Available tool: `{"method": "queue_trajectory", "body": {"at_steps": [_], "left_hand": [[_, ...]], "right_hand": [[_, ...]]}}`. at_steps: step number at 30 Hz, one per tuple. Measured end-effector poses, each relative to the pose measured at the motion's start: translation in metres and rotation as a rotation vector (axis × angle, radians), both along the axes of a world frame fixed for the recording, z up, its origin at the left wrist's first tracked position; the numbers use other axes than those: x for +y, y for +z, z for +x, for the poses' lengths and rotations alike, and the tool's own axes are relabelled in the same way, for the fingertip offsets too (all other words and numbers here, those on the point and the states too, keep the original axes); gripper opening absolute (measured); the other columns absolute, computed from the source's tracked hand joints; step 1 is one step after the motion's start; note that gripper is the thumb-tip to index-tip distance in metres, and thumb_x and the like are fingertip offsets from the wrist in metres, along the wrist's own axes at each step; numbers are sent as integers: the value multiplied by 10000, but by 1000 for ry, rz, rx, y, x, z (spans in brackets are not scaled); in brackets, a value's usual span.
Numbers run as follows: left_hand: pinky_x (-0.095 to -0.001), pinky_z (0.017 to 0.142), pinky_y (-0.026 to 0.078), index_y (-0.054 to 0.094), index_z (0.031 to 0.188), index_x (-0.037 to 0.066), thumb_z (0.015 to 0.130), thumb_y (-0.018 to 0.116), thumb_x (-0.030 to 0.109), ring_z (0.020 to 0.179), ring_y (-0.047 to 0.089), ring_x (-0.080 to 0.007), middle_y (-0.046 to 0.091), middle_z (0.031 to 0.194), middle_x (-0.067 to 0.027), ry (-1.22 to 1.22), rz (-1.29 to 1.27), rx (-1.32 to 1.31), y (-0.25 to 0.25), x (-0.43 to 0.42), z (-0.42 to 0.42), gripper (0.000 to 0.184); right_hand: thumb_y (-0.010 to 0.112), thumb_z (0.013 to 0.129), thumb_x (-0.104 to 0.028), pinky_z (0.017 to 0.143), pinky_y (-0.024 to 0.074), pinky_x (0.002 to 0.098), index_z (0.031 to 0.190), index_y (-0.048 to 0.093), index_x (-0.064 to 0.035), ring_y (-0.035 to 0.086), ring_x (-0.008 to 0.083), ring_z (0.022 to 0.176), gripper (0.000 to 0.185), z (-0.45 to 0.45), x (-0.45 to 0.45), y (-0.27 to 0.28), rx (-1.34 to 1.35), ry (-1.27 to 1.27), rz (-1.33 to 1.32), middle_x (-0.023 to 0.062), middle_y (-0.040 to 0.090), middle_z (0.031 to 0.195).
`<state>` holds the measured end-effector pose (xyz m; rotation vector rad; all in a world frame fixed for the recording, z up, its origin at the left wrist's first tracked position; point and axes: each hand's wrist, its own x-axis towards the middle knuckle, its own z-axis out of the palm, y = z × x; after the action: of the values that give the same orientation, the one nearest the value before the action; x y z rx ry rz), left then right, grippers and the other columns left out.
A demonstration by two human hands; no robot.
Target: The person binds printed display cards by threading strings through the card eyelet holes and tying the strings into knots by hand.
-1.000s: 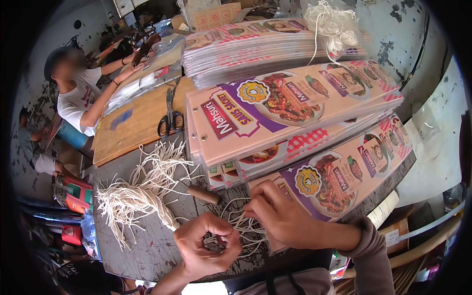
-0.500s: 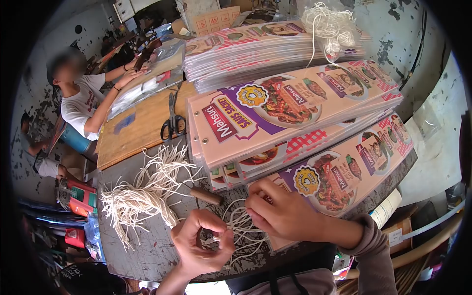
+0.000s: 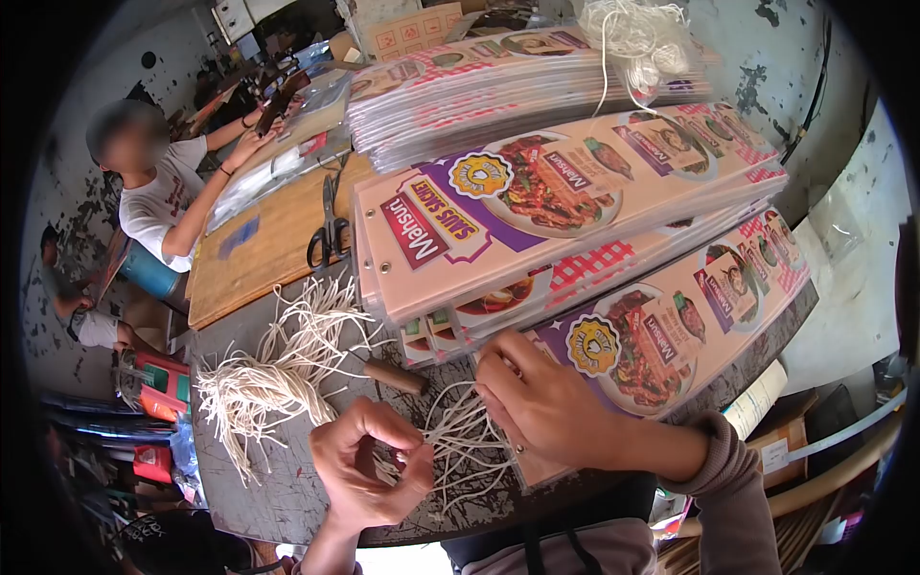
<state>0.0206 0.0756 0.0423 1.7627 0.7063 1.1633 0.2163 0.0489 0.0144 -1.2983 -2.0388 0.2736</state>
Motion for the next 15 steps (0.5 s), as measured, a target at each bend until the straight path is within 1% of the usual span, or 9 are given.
{"method": "queue_trajectory", "body": {"at_steps": [4,6,7,9,10,11,13,14,15], "left_hand": [[-198,513,420,529,738,9,632,664,-63,539,529,-77,580,627,-69,4,100,31,-1,-1,5,186],[-206,499,425,571,746,10,626,679,-42,531,540,-88,587,626,-70,25,175,68,0,0,5,169],[-206,499,425,571,746,10,626,679,-42,531,540,-88,587,626,-70,17,172,67,0,-1,5,169],[-218,480,430,606,741,15,624,703,-20,527,552,-99,597,625,-64,-18,284,193,4,0,4,155],[-225,465,435,617,729,23,619,725,-11,522,567,-120,606,623,-59,-28,267,206,5,-2,6,158],[-225,465,435,617,729,23,619,725,-11,522,567,-120,606,623,-59,-30,268,203,5,-3,8,158],[-224,463,439,620,733,35,613,736,-9,521,576,-136,610,625,-60,-64,355,236,5,-5,10,172],[-231,457,445,622,728,41,606,735,-19,522,580,-148,607,620,-54,-47,327,244,5,-7,10,177],[-231,457,445,622,728,41,606,735,-19,522,580,-148,607,620,-54,-46,327,242,4,-7,11,177]], "right_hand": [[591,749,-35,626,498,330,967,494,-7,540,267,925,241,4,0,3,118,39,29,128,452,996],[617,747,-60,628,494,349,1016,509,-34,524,280,980,291,4,-3,13,236,234,-18,129,459,1057],[617,747,-60,628,494,349,1016,509,-34,524,280,980,291,2,-3,11,236,225,-20,129,459,1057],[628,753,-79,638,491,356,1027,530,-55,513,280,983,292,0,-1,5,206,363,78,117,456,1087],[632,767,-103,626,488,341,978,550,-53,511,265,954,232,0,-1,1,201,364,95,83,480,1038],[632,767,-103,626,488,341,978,550,-53,511,265,954,232,2,-1,1,198,362,95,83,480,1038],[682,693,-99,756,470,330,954,598,-72,527,229,914,275,4,-2,0,191,302,78,44,547,997],[682,693,-99,756,470,330,954,598,-72,527,229,914,275,3,-4,1,190,302,76,44,547,997],[667,666,-109,724,472,308,910,604,-76,539,213,897,254,2,-5,3,103,236,147,31,560,972]]}}
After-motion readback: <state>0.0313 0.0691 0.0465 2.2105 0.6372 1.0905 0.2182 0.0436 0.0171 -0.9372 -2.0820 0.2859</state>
